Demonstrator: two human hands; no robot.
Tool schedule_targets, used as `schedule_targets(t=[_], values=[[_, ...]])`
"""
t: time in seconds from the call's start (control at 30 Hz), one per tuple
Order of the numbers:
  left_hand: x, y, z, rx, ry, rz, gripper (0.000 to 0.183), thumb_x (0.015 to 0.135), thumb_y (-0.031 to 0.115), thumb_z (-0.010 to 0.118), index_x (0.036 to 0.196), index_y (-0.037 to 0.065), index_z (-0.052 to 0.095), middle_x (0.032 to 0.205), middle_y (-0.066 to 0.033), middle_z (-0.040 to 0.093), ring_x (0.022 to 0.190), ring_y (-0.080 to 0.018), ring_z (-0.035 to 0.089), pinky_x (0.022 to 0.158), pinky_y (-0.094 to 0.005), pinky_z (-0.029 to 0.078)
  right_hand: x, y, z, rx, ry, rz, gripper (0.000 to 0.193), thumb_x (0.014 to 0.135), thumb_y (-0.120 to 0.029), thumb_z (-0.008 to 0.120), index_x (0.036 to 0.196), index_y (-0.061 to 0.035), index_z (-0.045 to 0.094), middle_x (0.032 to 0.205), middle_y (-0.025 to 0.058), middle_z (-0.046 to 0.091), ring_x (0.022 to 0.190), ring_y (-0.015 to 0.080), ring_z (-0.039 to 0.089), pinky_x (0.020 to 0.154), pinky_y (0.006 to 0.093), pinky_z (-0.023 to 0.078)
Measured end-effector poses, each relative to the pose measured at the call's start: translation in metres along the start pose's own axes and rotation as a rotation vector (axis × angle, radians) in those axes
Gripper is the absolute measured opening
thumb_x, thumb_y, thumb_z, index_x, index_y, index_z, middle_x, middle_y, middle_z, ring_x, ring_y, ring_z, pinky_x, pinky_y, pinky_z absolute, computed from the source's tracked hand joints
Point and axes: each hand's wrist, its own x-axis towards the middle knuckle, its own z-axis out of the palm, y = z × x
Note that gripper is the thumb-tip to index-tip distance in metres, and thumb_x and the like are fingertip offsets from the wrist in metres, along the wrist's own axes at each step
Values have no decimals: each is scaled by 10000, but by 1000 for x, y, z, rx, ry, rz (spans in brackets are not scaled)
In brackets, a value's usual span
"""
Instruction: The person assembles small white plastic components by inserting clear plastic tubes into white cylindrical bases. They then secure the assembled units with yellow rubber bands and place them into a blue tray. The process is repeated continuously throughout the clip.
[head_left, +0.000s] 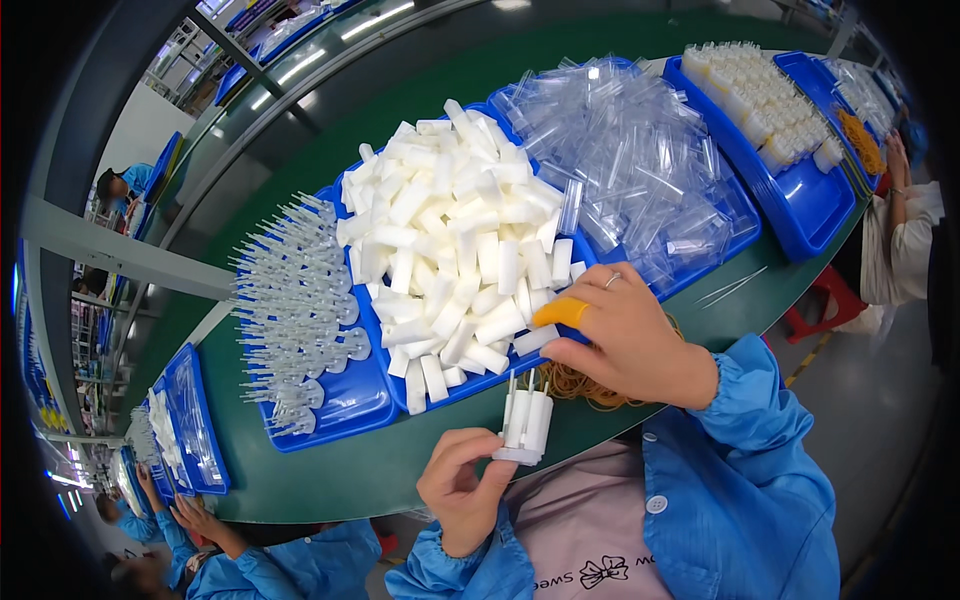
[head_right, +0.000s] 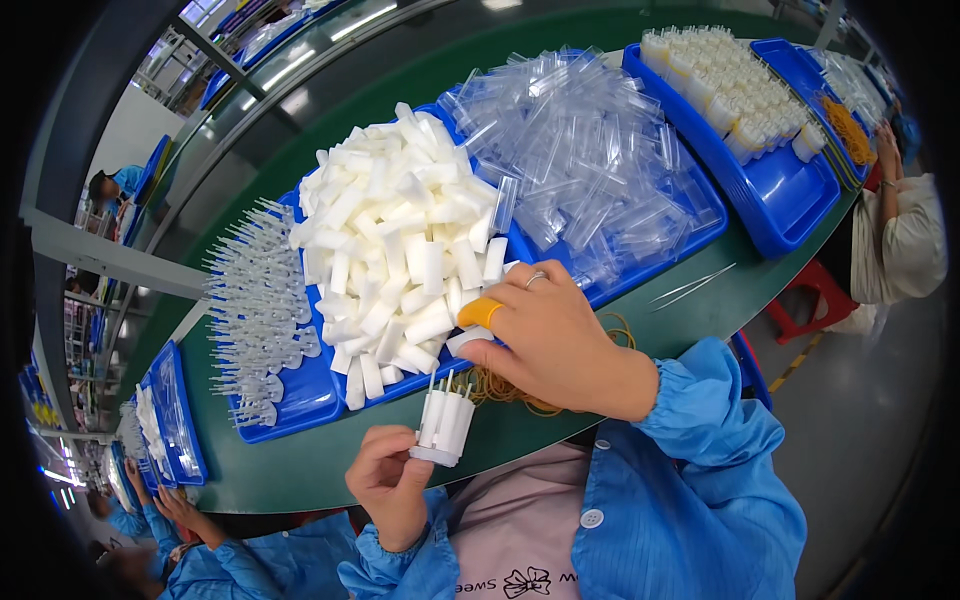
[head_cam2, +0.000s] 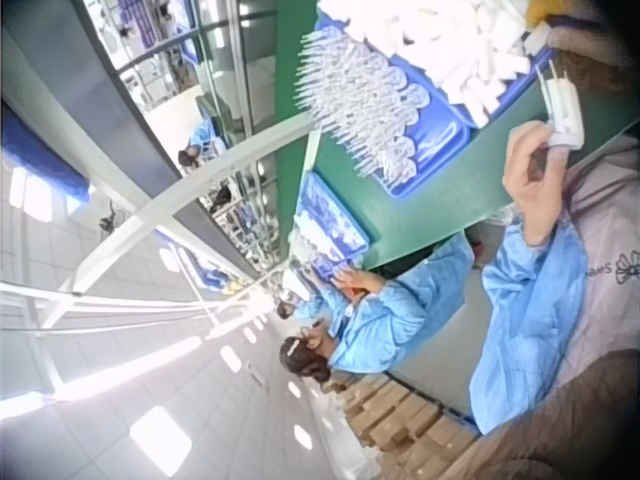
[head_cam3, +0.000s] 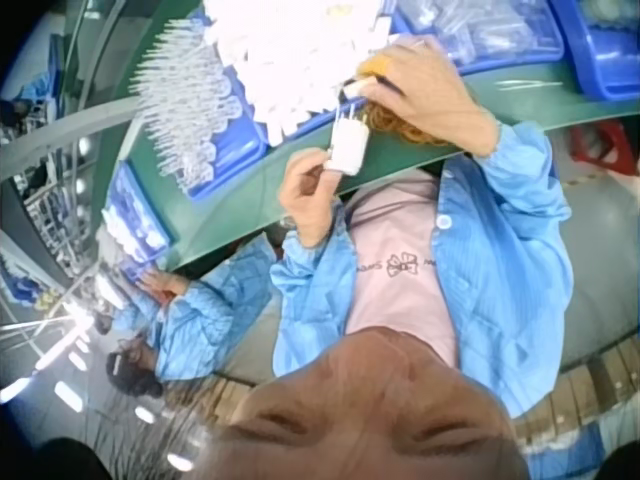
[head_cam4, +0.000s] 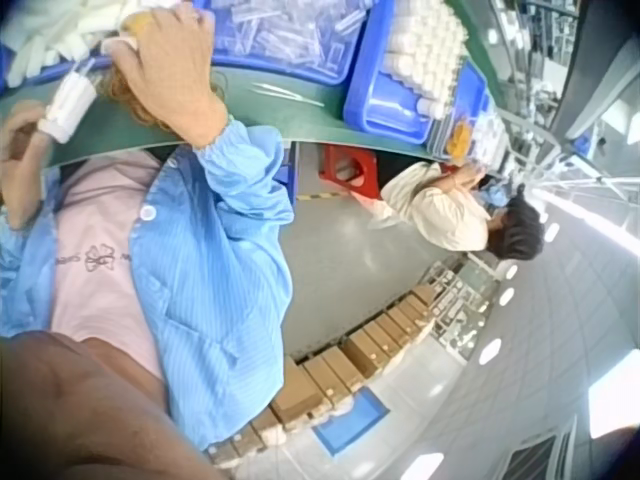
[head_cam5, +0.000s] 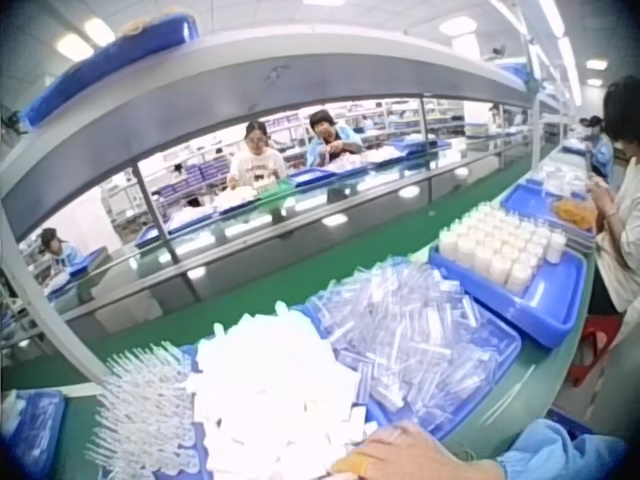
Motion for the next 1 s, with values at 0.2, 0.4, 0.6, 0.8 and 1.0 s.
schedule_targets(t=[0.2,0.4,0.6,0.8,1.0], values=[[4,0,-5,-13,3,17,179,791,-28,671,967,-39,640,973,-112,568,867,-161,555,738,-254,461,-6,10,30,-185,10,-40,260,766,-265,675,895,-43,633,858,69,593,917,244,524,823,386,366],[3,1,-6,37,-33,19,158,787,-38,670,944,-31,660,951,-104,579,855,-157,559,724,-245,455,-2,14,26,-6,-34,-8,250,764,-244,672,906,-44,624,858,72,591,918,243,530,841,385,362],[3,4,-6,71,-80,-1,152,766,-53,680,916,-25,679,925,-108,605,817,-153,570,700,-240,457,-2,10,19,187,41,88,222,774,-163,672,961,-52,626,779,71,584,781,203,564,757,346,414],[4,10,-4,110,-145,39,149,744,-52,694,886,-6,696,886,-106,626,785,-159,578,661,-248,452,-10,20,-4,864,-91,283,217,823,13,608,1039,-2,586,957,41,561,890,118,563,797,268,449],[4,9,-4,31,-184,68,154,732,-46,706,881,-9,695,870,-111,626,774,-166,575,654,-254,448,-13,17,-5,1004,-112,236,194,837,5,607,1030,13,592,1025,58,558,926,118,570,810,242,483]])
